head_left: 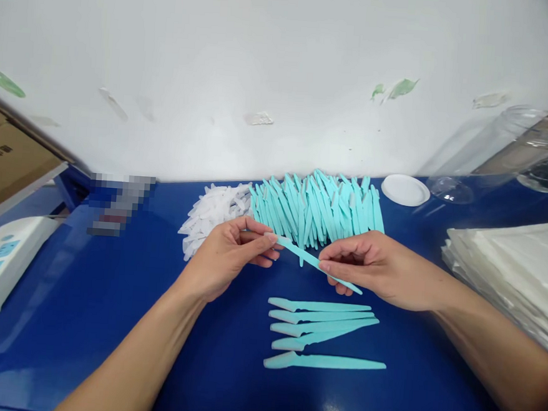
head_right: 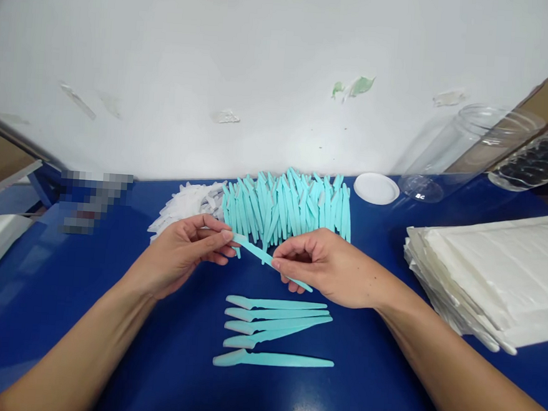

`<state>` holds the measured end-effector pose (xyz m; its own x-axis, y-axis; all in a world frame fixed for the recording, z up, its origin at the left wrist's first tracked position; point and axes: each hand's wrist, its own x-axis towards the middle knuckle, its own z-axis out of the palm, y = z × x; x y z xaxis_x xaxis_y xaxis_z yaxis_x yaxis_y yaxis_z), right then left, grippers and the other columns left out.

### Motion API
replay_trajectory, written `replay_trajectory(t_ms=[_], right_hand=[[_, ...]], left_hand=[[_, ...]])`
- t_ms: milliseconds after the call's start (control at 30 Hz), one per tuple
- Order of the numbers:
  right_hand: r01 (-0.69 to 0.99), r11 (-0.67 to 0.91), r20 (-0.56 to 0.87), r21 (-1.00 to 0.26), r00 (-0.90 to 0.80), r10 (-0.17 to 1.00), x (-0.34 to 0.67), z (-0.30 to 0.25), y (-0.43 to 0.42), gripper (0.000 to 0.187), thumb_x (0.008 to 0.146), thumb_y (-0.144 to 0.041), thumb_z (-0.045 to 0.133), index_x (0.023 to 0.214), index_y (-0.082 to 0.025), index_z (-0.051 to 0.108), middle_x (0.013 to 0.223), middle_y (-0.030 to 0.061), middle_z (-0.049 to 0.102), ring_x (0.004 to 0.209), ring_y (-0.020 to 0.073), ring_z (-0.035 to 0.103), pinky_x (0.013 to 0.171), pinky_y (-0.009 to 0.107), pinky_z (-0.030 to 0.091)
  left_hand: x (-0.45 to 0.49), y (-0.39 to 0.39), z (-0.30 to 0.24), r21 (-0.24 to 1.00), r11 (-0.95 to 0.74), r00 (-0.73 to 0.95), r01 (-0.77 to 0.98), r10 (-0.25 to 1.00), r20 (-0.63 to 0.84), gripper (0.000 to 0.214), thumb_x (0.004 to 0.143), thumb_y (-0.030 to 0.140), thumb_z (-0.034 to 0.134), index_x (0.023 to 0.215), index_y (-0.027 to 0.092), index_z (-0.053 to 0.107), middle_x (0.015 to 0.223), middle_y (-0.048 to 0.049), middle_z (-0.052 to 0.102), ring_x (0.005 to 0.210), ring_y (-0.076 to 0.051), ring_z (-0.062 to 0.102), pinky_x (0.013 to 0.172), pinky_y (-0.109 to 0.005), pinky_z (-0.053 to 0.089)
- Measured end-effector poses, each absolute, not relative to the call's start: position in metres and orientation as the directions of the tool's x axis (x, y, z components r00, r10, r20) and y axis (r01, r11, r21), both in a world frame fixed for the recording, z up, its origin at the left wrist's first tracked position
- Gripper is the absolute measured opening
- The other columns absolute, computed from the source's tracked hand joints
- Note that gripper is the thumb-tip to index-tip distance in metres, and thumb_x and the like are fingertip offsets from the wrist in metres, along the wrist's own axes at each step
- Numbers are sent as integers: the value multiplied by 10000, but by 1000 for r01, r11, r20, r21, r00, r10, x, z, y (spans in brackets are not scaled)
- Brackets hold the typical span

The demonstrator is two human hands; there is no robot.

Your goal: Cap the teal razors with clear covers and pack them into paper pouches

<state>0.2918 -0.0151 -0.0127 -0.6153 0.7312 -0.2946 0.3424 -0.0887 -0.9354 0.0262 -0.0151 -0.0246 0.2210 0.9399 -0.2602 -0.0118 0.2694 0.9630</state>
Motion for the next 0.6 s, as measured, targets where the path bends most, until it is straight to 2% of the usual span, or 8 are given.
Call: replay_trajectory(t_ms=[133,200,267,400,600], right_hand=[[500,126,-232,-857,-592,772,300,-5,-17,278,913,-439,637,842,-193,745,784,12,666,681,128,574,608,260,429],[554,279,-188,-784,-641,745,302,0,-19,274,933,-399,606,805,-198,740,819,13,683,687,124,583,620,262,421],[590,392,-192,-705,-691,697,302,1,-22,246,940,-325,583,796,-202,740,816,6,694,674,118,589,625,265,412],[640,488,-232,-594,-717,657,296,-3,-26,212,926,-254,573,841,-218,763,796,-4,717,651,121,592,609,278,377],[714,483,-252,-507,-659,709,291,-11,-28,207,929,-350,591,877,-238,757,815,-8,719,661,132,568,606,292,365]], left_hand=[[15,-18,-10,932,183,398,312,866,-304,213,818,390,824,856,195,746,753,9,712,692,-102,636,622,-192,496],[13,-21,-3,866,104,466,489,808,-360,216,845,431,782,849,216,765,712,23,681,643,-95,578,559,-193,429],[15,-26,-1,803,41,502,594,762,-410,238,873,468,732,850,233,767,697,28,673,624,-106,556,521,-209,386],[22,-31,-6,719,-53,500,693,754,-427,251,905,471,659,854,246,759,723,28,706,655,-133,595,530,-228,400],[24,-30,-11,603,-224,499,765,798,-337,207,876,418,676,863,235,773,752,18,715,662,-140,613,570,-239,434]])
